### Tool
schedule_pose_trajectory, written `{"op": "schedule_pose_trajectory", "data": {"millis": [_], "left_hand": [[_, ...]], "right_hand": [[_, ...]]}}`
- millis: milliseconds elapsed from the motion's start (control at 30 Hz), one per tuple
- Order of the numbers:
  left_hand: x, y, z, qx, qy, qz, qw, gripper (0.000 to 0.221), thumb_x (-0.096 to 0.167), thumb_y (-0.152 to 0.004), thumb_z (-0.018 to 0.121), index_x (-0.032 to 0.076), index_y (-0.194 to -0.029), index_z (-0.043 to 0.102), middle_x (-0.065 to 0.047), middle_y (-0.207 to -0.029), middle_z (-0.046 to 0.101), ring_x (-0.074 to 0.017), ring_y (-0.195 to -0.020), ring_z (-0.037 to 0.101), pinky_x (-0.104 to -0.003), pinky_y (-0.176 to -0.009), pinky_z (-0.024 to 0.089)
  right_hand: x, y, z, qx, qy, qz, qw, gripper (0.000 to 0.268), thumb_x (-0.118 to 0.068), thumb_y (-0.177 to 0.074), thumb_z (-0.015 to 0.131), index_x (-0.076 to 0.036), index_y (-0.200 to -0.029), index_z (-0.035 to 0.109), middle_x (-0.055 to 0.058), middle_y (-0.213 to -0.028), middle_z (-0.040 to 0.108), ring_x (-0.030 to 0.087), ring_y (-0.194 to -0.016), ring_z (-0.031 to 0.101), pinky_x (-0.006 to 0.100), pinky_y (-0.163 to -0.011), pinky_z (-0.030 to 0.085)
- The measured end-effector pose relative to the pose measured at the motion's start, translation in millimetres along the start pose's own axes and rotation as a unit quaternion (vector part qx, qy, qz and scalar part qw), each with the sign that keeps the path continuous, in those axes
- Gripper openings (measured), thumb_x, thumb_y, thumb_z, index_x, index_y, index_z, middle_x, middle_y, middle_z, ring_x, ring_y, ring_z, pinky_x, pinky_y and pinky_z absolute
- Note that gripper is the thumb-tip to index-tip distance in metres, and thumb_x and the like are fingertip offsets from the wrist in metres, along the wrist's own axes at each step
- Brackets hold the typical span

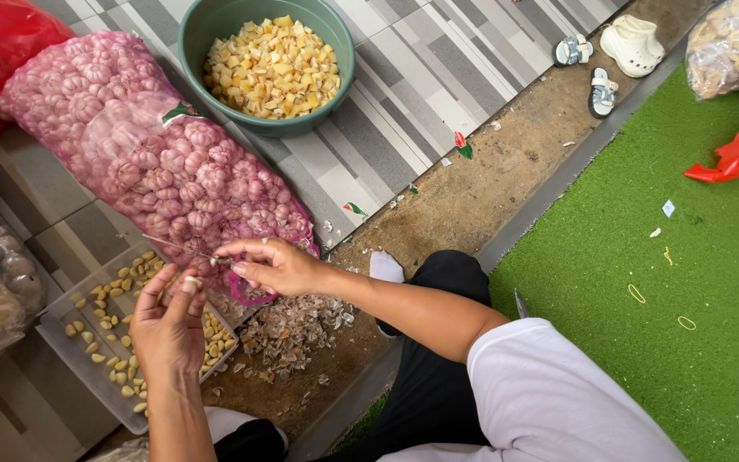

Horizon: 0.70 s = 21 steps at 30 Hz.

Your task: The person sits on the floor and peels garlic cloves using a small knife. They remove the outer skin and place the peeled cloves into a clear plastic container. The workspace includes a mesh bag of garlic, a bowl of peeled cloves, and plastic bags of other food items.

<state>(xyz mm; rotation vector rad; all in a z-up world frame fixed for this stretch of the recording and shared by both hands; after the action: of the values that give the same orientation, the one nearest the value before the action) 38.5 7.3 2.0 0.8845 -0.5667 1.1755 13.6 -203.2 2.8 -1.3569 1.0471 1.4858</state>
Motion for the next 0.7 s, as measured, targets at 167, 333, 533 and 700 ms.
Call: {"op": "schedule_pose_trajectory", "data": {"millis": [167, 333, 533, 700], "left_hand": [[8, 2, -1, 0.046, 0.030, 0.013, 0.998, 0.032, -0.004, -0.095, 0.071, 0.002, -0.125, 0.061, -0.012, -0.110, 0.071, -0.0233, -0.100, 0.074, -0.029, -0.082, 0.063], [0, -1, 3, 0.009, 0.038, 0.037, 0.999, 0.036, 0.000, -0.094, 0.070, 0.002, -0.128, 0.059, -0.013, -0.114, 0.071, -0.0267, -0.107, 0.073, -0.034, -0.092, 0.063], [-25, -2, 22, -0.048, 0.093, 0.003, 0.995, 0.032, -0.002, -0.092, 0.073, -0.003, -0.122, 0.062, -0.017, -0.114, 0.073, -0.0272, -0.103, 0.073, -0.037, -0.090, 0.062], [-30, -1, 38, -0.064, 0.123, 0.017, 0.990, 0.027, -0.001, -0.094, 0.074, -0.003, -0.119, 0.066, -0.015, -0.112, 0.072, -0.0222, -0.099, 0.073, -0.034, -0.087, 0.064]], "right_hand": [[-6, 6, 2, -0.135, -0.014, 0.105, 0.985, 0.028, -0.016, -0.109, 0.056, 0.001, -0.131, 0.061, 0.003, -0.080, 0.064, 0.007, -0.057, 0.054, 0.023, -0.048, 0.045], [-15, 9, 1, -0.137, -0.041, 0.100, 0.985, 0.024, -0.013, -0.107, 0.056, 0.001, -0.126, 0.055, 0.007, -0.078, 0.066, 0.010, -0.054, 0.058, 0.025, -0.045, 0.049], [-31, 14, -15, -0.015, -0.107, 0.025, 0.994, 0.042, -0.008, -0.108, 0.052, -0.004, -0.149, 0.048, 0.004, -0.082, 0.063, 0.007, -0.059, 0.055, 0.021, -0.052, 0.048], [-39, 14, -9, -0.026, -0.063, 0.002, 0.998, 0.042, -0.009, -0.108, 0.053, -0.004, -0.150, 0.051, 0.003, -0.083, 0.062, 0.007, -0.061, 0.054, 0.020, -0.054, 0.047]]}}
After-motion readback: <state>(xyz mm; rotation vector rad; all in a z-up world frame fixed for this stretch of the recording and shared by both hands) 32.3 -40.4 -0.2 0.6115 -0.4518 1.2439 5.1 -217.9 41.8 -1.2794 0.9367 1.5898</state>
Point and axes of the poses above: each hand's wrist, its own y-axis away from the middle knuckle, its own z-axis out of the palm, x = y × z, the point moved 2 cm from there along -y, towards the middle knuckle
